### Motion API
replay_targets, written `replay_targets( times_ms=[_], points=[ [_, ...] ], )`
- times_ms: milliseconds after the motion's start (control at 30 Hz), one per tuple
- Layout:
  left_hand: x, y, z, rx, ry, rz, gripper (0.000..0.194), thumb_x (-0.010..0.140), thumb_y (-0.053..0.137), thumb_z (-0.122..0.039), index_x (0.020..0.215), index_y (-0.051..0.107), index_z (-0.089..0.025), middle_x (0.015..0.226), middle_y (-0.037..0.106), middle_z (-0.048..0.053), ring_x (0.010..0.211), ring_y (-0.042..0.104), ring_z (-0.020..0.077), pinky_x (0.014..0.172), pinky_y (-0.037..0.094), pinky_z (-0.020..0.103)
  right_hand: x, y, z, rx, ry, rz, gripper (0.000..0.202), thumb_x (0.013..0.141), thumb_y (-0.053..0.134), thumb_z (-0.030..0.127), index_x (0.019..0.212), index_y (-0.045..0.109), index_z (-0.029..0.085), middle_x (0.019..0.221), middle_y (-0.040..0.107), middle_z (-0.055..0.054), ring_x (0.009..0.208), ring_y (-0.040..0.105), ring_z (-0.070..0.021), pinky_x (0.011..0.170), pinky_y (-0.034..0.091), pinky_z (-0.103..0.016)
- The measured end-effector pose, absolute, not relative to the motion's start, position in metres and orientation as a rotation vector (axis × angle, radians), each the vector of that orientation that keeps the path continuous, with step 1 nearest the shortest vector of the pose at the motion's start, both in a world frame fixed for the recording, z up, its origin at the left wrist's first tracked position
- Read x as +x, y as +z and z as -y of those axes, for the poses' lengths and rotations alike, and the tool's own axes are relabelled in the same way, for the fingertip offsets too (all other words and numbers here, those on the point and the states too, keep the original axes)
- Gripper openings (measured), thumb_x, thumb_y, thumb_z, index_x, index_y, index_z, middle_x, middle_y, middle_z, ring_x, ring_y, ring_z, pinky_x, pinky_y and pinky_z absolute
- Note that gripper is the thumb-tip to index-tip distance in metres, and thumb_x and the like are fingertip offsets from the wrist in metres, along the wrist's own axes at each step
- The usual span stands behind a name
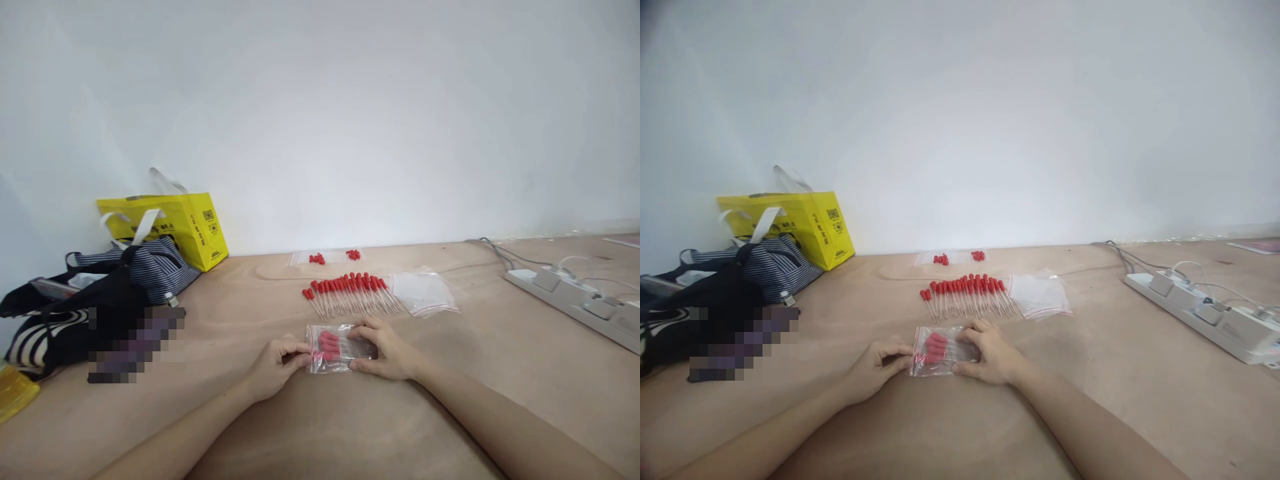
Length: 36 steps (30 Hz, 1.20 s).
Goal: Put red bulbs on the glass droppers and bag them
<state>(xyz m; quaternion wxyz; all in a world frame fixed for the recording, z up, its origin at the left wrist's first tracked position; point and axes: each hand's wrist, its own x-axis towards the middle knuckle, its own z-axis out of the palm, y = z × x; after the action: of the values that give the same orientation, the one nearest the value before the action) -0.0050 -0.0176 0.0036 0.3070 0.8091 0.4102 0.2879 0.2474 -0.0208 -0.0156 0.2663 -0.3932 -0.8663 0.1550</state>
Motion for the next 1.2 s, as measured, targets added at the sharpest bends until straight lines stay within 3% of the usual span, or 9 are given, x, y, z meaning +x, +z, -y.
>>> replay_targets(
  times_ms=[200,433,533,600,667,733,900,1200],
  points=[
    [0.001,0.001,0.008,2.000,0.630,-0.973,0.019,0.068,0.060,-0.032,0.066,0.067,-0.015,0.061,0.062,0.000,0.057,0.053,0.0126,0.054,0.041,0.021,0.248,-0.016,0.021,-1.055,0.411,2.353,0.050,0.067,0.061,0.047,0.107,0.053,0.019,0.104,0.051,-0.009,0.093,0.048,-0.0212,0.081,0.038,-0.036],
    [0.018,-0.010,0.002,2.009,0.709,-1.108,0.025,0.057,0.067,-0.027,0.052,0.047,-0.014,0.047,0.038,-0.008,0.044,0.034,0.0059,0.041,0.028,0.016,0.246,-0.016,0.021,-1.039,0.403,2.332,0.052,0.066,0.061,0.048,0.108,0.052,0.019,0.104,0.051,-0.009,0.096,0.047,-0.0216,0.083,0.037,-0.036],
    [0.012,-0.001,0.002,2.181,0.821,-1.161,0.021,0.059,0.066,-0.026,0.061,0.048,-0.016,0.057,0.044,-0.006,0.054,0.042,0.0097,0.050,0.037,0.019,0.246,-0.016,0.020,-1.047,0.416,2.332,0.054,0.065,0.061,0.050,0.108,0.052,0.019,0.104,0.051,-0.009,0.095,0.047,-0.0218,0.083,0.037,-0.037],
    [0.005,0.007,0.000,2.333,0.875,-1.089,0.019,0.064,0.064,-0.026,0.076,0.053,-0.016,0.077,0.054,0.001,0.074,0.050,0.0152,0.068,0.042,0.026,0.246,-0.014,0.021,-1.038,0.439,2.348,0.056,0.065,0.062,0.051,0.109,0.052,0.019,0.104,0.051,-0.009,0.095,0.047,-0.0220,0.083,0.037,-0.037],
    [0.000,0.011,-0.004,2.445,0.818,-0.933,0.024,0.071,0.058,-0.025,0.095,0.056,-0.019,0.103,0.054,0.006,0.096,0.049,0.0188,0.085,0.038,0.032,0.246,-0.012,0.022,-1.005,0.467,2.371,0.056,0.065,0.062,0.051,0.110,0.052,0.020,0.103,0.052,-0.008,0.095,0.047,-0.0218,0.082,0.038,-0.036],
    [-0.003,0.011,-0.008,2.488,0.704,-0.792,0.024,0.078,0.049,-0.022,0.101,0.057,-0.022,0.109,0.054,0.007,0.101,0.049,0.0181,0.089,0.037,0.031,0.244,-0.010,0.025,-0.955,0.495,2.392,0.056,0.065,0.062,0.050,0.112,0.051,0.020,0.104,0.052,-0.008,0.096,0.047,-0.0214,0.083,0.038,-0.036],
    [-0.016,0.004,-0.003,2.479,0.632,-0.831,0.022,0.081,0.041,-0.019,0.081,0.063,-0.019,0.082,0.064,0.005,0.078,0.059,0.0147,0.072,0.045,0.024,0.242,-0.010,0.026,-0.881,0.523,2.388,0.060,0.065,0.062,0.050,0.114,0.049,0.018,0.106,0.052,-0.009,0.098,0.047,-0.0214,0.084,0.038,-0.035],
    [-0.095,0.010,0.043,2.488,0.609,-1.133,0.017,0.079,0.044,-0.022,0.068,0.057,-0.019,0.066,0.060,-0.002,0.061,0.057,0.0123,0.058,0.046,0.019,0.246,-0.011,0.021,-0.939,0.432,2.371,0.050,0.070,0.059,0.047,0.111,0.051,0.020,0.105,0.051,-0.009,0.096,0.046,-0.0214,0.082,0.037,-0.036]
  ],
)
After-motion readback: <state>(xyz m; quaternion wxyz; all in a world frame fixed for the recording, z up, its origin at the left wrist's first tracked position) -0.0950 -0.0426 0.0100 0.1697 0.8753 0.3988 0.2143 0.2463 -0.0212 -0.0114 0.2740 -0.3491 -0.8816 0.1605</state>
